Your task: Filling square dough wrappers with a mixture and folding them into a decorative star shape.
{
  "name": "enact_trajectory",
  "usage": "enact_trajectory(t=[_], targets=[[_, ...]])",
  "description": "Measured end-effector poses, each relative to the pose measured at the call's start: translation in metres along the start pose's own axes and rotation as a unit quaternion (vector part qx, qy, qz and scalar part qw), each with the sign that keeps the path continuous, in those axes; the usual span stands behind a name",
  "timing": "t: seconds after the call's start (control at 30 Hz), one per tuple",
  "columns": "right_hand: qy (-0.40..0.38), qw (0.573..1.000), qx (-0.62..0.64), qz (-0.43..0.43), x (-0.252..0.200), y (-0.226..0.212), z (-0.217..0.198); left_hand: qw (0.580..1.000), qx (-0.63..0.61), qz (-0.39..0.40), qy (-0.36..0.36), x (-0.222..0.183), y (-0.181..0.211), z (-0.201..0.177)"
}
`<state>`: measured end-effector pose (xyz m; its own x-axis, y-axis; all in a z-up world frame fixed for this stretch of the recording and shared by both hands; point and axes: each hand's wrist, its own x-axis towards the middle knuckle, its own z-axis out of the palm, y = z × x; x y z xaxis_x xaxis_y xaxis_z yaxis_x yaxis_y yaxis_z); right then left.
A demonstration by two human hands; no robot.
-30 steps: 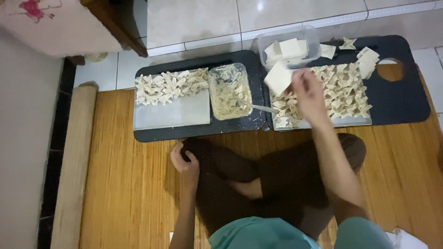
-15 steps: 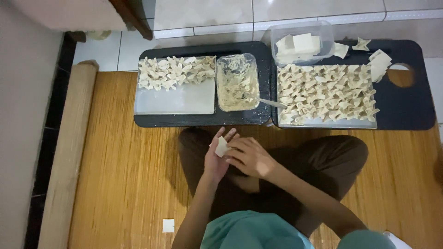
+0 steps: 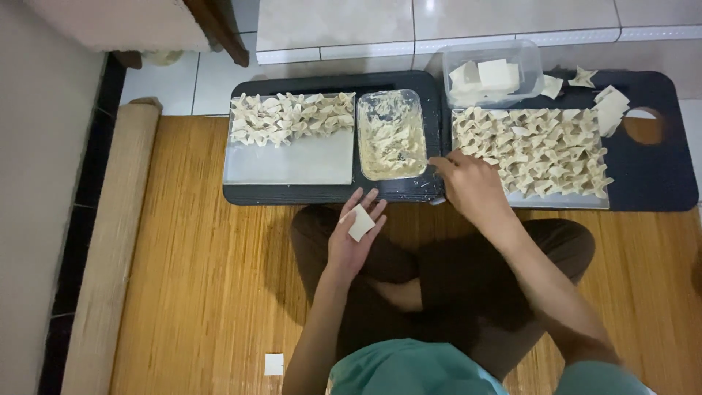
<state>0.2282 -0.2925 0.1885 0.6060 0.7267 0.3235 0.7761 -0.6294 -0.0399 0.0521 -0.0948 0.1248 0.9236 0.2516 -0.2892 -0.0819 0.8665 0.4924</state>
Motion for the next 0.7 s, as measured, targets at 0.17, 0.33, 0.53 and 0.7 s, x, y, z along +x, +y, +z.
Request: enact_trajectory(t=[0.17, 0.33, 0.53, 0.7], targets=[[0.022, 0.994, -0.105, -0.015, 0.014, 0.007, 0.015, 0.999, -0.009, 0.002, -0.046, 0.003, 0.002, 0.017], [0.074, 0.983, -0.166, -0.011, 0.054, 0.008, 0.022, 0.999, 0.000, -0.010, -0.047, 0.006, 0.002, 0.028], [0.031, 0.991, -0.131, 0.011, 0.094, -0.002, 0.059, 0.999, -0.034, -0.024, -0.034, 0.020, -0.011, 0.021], [-0.039, 0.997, -0.060, 0.037, 0.091, -0.004, 0.072, 0.998, -0.049, -0.032, -0.015, 0.026, -0.015, 0.020]])
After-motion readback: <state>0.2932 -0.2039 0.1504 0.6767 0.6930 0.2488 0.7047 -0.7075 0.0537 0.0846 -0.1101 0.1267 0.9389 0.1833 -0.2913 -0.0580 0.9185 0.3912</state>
